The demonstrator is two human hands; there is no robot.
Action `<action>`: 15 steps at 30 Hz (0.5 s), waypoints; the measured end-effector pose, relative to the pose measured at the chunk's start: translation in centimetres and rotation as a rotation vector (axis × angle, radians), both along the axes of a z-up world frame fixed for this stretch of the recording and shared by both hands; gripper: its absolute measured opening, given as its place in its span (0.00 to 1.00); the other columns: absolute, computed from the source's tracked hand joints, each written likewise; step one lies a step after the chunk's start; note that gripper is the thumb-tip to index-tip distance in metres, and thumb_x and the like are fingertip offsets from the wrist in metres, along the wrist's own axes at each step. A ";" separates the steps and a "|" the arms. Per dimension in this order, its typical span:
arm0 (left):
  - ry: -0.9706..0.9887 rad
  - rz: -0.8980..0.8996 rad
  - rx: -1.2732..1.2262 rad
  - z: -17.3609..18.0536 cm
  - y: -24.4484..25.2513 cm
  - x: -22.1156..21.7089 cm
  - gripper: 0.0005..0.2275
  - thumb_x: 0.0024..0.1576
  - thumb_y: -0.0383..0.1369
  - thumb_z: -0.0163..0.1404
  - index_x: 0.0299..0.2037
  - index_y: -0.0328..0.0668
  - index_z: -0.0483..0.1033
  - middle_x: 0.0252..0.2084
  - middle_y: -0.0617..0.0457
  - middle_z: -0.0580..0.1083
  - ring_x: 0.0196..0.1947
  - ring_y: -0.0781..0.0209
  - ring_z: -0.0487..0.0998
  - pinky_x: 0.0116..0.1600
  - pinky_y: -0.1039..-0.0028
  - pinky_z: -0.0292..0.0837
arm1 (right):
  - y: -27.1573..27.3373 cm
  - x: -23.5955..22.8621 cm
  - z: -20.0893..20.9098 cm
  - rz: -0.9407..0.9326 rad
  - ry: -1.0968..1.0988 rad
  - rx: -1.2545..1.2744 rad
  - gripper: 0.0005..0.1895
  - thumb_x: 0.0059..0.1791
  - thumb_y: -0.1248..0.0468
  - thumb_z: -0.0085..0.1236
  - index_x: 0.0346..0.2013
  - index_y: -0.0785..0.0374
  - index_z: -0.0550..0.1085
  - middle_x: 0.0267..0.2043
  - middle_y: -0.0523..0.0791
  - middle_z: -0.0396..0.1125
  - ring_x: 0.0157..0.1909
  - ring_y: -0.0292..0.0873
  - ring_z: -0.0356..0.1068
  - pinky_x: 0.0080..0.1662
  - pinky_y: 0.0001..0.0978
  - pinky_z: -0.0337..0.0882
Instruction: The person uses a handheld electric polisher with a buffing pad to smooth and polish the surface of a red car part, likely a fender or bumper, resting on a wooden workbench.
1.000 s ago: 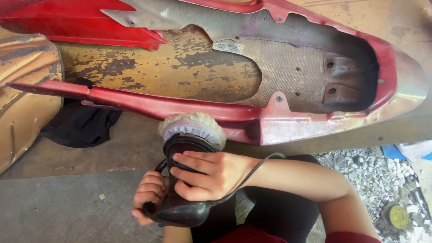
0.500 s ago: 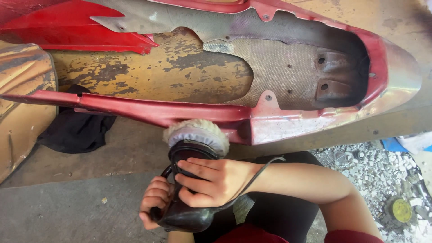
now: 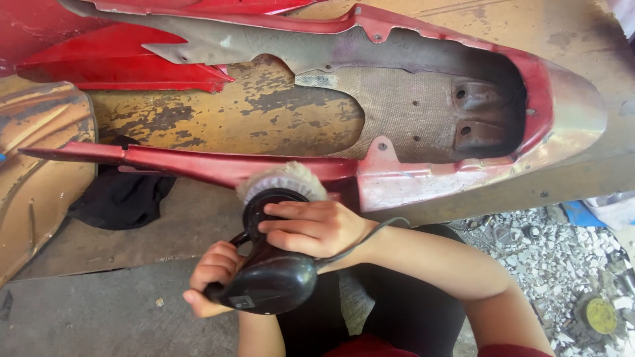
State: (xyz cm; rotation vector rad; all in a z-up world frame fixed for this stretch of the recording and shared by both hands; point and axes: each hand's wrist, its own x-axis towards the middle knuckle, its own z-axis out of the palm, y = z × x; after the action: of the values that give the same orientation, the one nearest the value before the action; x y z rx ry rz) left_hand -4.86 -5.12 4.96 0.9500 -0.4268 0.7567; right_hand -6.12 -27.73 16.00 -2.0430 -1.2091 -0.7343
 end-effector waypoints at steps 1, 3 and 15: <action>0.000 0.004 0.000 0.0 -0.3 0.1 0.27 0.69 0.50 0.29 0.18 0.45 0.54 0.13 0.57 0.53 0.12 0.65 0.51 0.23 0.74 0.49 | -0.6 -0.2 -0.3 0.004 0.000 0.000 0.20 0.48 0.60 0.60 0.51 0.68 0.72 0.59 0.52 0.71 0.63 0.57 0.71 0.60 0.46 0.76; -0.047 -0.056 0.061 0.1 -0.8 0.2 0.29 0.69 0.52 0.28 0.17 0.43 0.56 0.12 0.56 0.57 0.11 0.64 0.54 0.21 0.74 0.49 | -1.6 -0.7 -0.8 0.002 0.075 0.018 0.24 0.47 0.58 0.61 0.53 0.69 0.71 0.59 0.53 0.71 0.64 0.58 0.71 0.59 0.47 0.76; 0.160 0.106 0.235 8.8 -5.8 7.4 0.32 0.69 0.55 0.31 0.19 0.35 0.57 0.18 0.52 0.58 0.17 0.60 0.60 0.28 0.69 0.54 | -1.7 3.6 -0.2 -0.207 0.183 0.332 0.31 0.44 0.57 0.72 0.57 0.65 0.69 0.57 0.51 0.73 0.61 0.49 0.76 0.60 0.40 0.77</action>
State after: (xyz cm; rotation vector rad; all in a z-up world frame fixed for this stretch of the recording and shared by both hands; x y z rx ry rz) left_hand 2.58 -10.91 13.75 1.2526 -0.3318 0.7304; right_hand -2.51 -29.40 15.75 -1.9225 -0.7271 -0.7682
